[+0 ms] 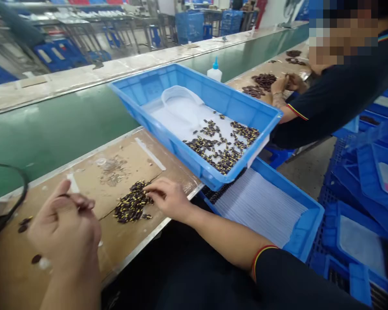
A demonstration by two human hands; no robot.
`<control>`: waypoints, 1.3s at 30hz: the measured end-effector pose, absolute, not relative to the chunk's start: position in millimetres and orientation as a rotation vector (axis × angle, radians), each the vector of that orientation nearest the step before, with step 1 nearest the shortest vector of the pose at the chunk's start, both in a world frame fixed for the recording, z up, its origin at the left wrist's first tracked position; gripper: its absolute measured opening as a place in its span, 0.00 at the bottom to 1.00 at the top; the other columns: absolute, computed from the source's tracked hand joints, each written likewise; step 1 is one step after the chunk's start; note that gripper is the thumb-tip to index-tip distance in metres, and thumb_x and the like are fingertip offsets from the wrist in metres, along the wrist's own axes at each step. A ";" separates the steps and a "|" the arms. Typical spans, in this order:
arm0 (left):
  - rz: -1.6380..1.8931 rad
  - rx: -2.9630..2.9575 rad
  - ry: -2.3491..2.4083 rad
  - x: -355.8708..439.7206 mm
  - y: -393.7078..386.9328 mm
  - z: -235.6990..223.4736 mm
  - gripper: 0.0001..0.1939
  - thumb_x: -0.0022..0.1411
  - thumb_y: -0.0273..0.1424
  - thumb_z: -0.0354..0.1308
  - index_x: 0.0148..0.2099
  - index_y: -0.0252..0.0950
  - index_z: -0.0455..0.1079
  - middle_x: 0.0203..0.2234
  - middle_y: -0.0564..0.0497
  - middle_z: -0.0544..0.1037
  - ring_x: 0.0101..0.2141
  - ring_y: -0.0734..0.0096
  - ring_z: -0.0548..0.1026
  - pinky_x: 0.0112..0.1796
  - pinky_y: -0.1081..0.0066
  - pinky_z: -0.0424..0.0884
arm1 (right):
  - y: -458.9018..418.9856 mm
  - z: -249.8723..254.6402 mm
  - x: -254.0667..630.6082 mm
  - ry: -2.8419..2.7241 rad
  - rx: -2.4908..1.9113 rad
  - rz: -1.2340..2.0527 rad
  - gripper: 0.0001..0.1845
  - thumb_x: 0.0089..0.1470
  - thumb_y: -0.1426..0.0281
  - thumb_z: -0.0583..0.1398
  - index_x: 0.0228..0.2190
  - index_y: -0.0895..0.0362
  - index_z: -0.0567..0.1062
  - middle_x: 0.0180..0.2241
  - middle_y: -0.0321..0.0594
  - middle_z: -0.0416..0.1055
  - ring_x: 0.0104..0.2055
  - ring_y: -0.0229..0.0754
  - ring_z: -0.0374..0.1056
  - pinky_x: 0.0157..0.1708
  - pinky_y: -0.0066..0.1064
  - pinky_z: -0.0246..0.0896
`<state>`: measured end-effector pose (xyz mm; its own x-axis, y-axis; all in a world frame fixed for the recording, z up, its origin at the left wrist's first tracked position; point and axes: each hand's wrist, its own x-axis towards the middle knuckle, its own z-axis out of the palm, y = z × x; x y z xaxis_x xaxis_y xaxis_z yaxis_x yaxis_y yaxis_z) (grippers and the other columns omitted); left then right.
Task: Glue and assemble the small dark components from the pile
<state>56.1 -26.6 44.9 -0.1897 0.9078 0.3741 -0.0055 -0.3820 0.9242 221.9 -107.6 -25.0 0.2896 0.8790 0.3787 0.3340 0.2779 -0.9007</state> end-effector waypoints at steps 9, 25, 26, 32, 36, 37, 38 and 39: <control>1.625 1.392 1.158 37.4 27.0 19.8 0.22 0.66 0.46 0.61 0.53 0.34 0.78 0.29 0.49 0.74 0.28 0.76 0.68 0.34 0.73 0.68 | -21.8 21.7 223.4 -0.963 -1.070 1.045 0.23 0.48 0.63 0.71 0.46 0.56 0.81 0.41 0.43 0.82 0.41 0.45 0.80 0.43 0.37 0.76; 1.524 0.890 1.081 21.5 46.6 -3.1 0.17 0.68 0.39 0.61 0.52 0.34 0.79 0.33 0.43 0.77 0.29 0.75 0.68 0.30 0.74 0.66 | 112.2 15.6 213.1 -1.445 -1.211 0.749 0.13 0.57 0.66 0.62 0.43 0.57 0.80 0.36 0.45 0.81 0.36 0.43 0.77 0.39 0.39 0.75; 1.509 0.853 1.064 22.9 46.6 -2.8 0.16 0.68 0.37 0.60 0.53 0.34 0.78 0.33 0.42 0.77 0.30 0.75 0.69 0.31 0.74 0.67 | 114.1 10.8 214.7 -1.450 -1.236 0.684 0.13 0.57 0.65 0.63 0.42 0.57 0.80 0.35 0.44 0.81 0.35 0.43 0.77 0.39 0.39 0.75; 1.457 0.841 1.035 27.9 43.0 -1.3 0.15 0.64 0.36 0.65 0.51 0.37 0.80 0.36 0.42 0.80 0.30 0.76 0.69 0.33 0.74 0.68 | 118.8 1.0 217.2 -1.712 -1.219 0.308 0.13 0.62 0.68 0.59 0.43 0.54 0.82 0.44 0.44 0.81 0.45 0.45 0.75 0.46 0.40 0.72; 1.454 0.828 1.001 29.0 41.2 -1.2 0.15 0.61 0.38 0.68 0.49 0.39 0.81 0.37 0.43 0.81 0.31 0.75 0.71 0.35 0.73 0.69 | 120.6 1.2 213.2 -1.764 -1.279 0.269 0.12 0.60 0.69 0.61 0.43 0.56 0.82 0.39 0.44 0.81 0.37 0.43 0.75 0.40 0.38 0.72; 1.455 0.825 0.989 29.4 40.7 -0.9 0.15 0.61 0.38 0.68 0.49 0.40 0.81 0.37 0.44 0.81 0.31 0.75 0.71 0.35 0.72 0.69 | 120.8 1.2 212.4 -1.766 -1.275 0.259 0.11 0.60 0.69 0.62 0.42 0.56 0.82 0.38 0.43 0.81 0.36 0.43 0.75 0.40 0.38 0.71; 1.458 0.824 0.979 29.9 40.1 -0.5 0.15 0.61 0.38 0.69 0.49 0.40 0.81 0.37 0.44 0.81 0.31 0.75 0.71 0.35 0.72 0.70 | 120.8 1.3 211.8 -1.774 -1.262 0.245 0.10 0.60 0.69 0.61 0.41 0.55 0.83 0.38 0.43 0.81 0.37 0.43 0.75 0.41 0.39 0.71; 1.461 0.823 0.972 30.3 39.6 0.0 0.14 0.61 0.38 0.69 0.48 0.40 0.81 0.37 0.44 0.81 0.31 0.75 0.71 0.35 0.72 0.70 | 120.7 1.6 211.3 -1.789 -1.242 0.228 0.10 0.61 0.69 0.61 0.40 0.55 0.83 0.39 0.43 0.82 0.39 0.44 0.75 0.43 0.40 0.71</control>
<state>30.3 39.6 0.0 -0.1139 0.9930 -0.0327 -0.4139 -0.0175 0.9102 211.3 120.7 1.6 -0.0715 0.8170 0.5722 0.6472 0.4745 -0.5966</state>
